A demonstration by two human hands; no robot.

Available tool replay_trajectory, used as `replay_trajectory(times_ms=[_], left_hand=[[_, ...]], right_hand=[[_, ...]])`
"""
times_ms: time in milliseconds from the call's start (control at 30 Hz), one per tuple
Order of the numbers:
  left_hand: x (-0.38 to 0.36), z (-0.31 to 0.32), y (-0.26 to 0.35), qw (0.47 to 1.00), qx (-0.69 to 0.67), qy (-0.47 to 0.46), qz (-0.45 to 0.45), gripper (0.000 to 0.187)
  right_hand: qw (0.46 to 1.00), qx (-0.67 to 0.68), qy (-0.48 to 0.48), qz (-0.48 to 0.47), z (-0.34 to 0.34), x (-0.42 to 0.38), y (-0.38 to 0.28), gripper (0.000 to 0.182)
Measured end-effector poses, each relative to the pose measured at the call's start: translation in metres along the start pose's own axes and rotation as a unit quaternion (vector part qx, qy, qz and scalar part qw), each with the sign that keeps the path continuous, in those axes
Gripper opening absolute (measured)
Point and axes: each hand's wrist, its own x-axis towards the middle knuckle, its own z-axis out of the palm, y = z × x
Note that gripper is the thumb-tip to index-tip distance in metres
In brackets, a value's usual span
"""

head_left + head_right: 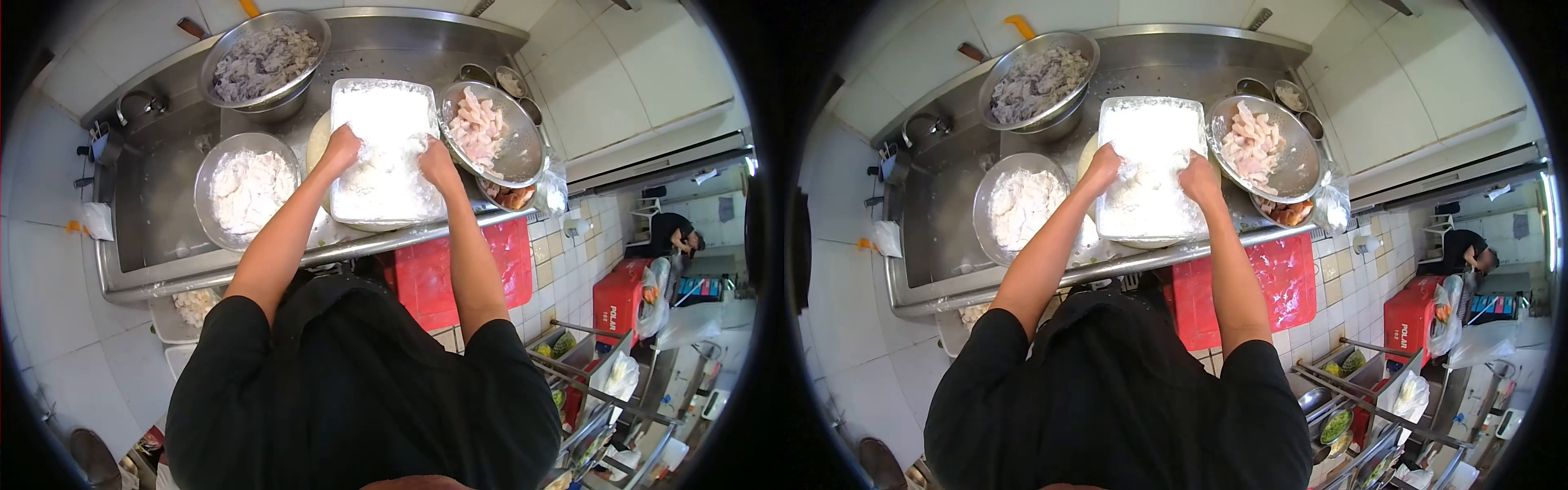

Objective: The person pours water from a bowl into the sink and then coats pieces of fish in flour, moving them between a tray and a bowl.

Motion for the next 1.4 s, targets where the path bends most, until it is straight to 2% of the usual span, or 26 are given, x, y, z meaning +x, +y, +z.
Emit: replay_trajectory(times_ms=[67,167,200,267,333,400,433,467,567,667,733,767,800,833,867,900,967,1000,1067,1133,1167,1200,1233,1300,1367,1400], left_hand=[[0.004,0.005,0.002,0.998,0.065,-0.019,-0.011,0.03],[0.008,0.027,-0.004,0.985,0.172,-0.002,-0.011,0.03],[-0.001,0.033,0.003,0.983,0.185,0.011,-0.023,0.03],[-0.001,0.038,0.004,0.985,0.171,0.02,-0.025,0.037],[0.009,0.043,-0.013,1.0,0.027,0.008,0.013,0.037],[0.014,0.039,-0.014,0.99,-0.136,-0.012,0.033,0.037],[0.01,0.035,-0.011,0.973,-0.226,-0.027,0.032,0.035],[0.006,0.03,-0.007,0.948,-0.313,-0.042,0.03,0.034],[-0.022,0.008,0.039,0.961,-0.274,-0.013,-0.028,0.032],[0.0,0.014,0.029,0.95,-0.297,-0.089,0.046,0.034],[-0.03,-0.002,0.057,0.98,-0.17,-0.008,0.106,0.038],[-0.026,-0.002,0.049,0.979,-0.172,0.002,0.106,0.042],[-0.019,-0.002,0.038,0.988,-0.084,0.042,0.126,0.043],[-0.013,-0.002,0.025,0.986,-0.067,0.055,0.145,0.044],[-0.007,-0.004,0.014,0.994,-0.026,0.046,0.091,0.04],[-0.014,-0.018,0.002,0.983,-0.169,0.022,0.065,0.038],[-0.032,-0.037,-0.01,0.895,-0.445,-0.033,0.029,0.034],[-0.029,-0.046,-0.043,0.849,-0.524,-0.068,0.025,0.029],[-0.065,-0.088,-0.061,0.89,-0.452,-0.019,0.053,0.029],[-0.09,-0.125,-0.072,0.937,-0.346,0.056,-0.01,0.03],[-0.112,-0.146,-0.068,0.96,-0.263,0.089,-0.035,0.028],[-0.107,-0.152,-0.103,0.974,-0.161,0.158,-0.035,0.025],[-0.127,-0.168,-0.089,0.967,-0.145,0.203,-0.059,0.026],[-0.116,-0.177,-0.137,0.955,-0.16,0.248,-0.034,0.027],[-0.109,-0.185,-0.16,0.95,-0.119,0.289,-0.025,0.027],[-0.111,-0.187,-0.159,0.945,-0.166,0.283,0.003,0.026]], right_hand=[[0.999,-0.027,-0.01,0.021,-0.001,-0.007,-0.011,0.038],[0.979,0.2,0.037,-0.01,-0.002,-0.013,-0.017,0.035],[0.983,0.169,0.068,-0.005,0.002,-0.015,-0.012,0.032],[0.998,0.044,0.033,0.014,0.004,-0.026,-0.023,0.032],[0.999,-0.032,0.03,0.01,0.009,-0.031,-0.015,0.032],[0.972,0.197,0.054,0.12,0.011,-0.03,-0.002,0.033],[0.933,0.308,0.063,0.175,0.012,-0.031,0.001,0.034],[0.912,0.367,0.058,0.173,0.015,-0.03,0.004,0.032],[0.828,0.535,0.044,0.164,0.02,-0.024,0.009,0.027],[0.81,0.567,-0.015,0.148,0.027,-0.019,0.008,0.027],[0.817,0.555,-0.003,0.158,0.032,-0.019,0.005,0.028],[0.819,0.548,-0.008,0.167,0.037,-0.022,0.004,0.028],[0.808,0.559,-0.047,0.183,0.031,-0.027,-0.011,0.028],[0.794,0.569,-0.081,0.199,0.024,-0.03,-0.024,0.028],[0.774,0.591,-0.08,0.214,0.028,-0.027,-0.02,0.026],[0.754,0.612,-0.074,0.228,0.036,-0.024,-0.02,0.025],[0.756,0.614,-0.094,0.208,0.041,-0.029,-0.056,0.023],[0.757,0.614,-0.096,0.199,0.044,-0.033,-0.069,0.023],[0.771,0.597,-0.135,0.175,0.065,-0.031,-0.076,0.025],[0.783,0.581,-0.16,0.156,0.077,-0.033,-0.111,0.027],[0.816,0.542,-0.162,0.12,0.082,-0.035,-0.137,0.027],[0.846,0.5,-0.163,0.084,0.088,-0.037,-0.159,0.028],[0.873,0.456,-0.163,0.048,0.099,-0.038,-0.175,0.028],[0.941,0.287,-0.079,-0.157,0.129,-0.038,-0.19,0.031],[0.962,0.201,-0.076,-0.168,0.15,-0.049,-0.215,0.034],[0.972,0.054,-0.074,-0.217,0.184,-0.051,-0.198,0.038]])
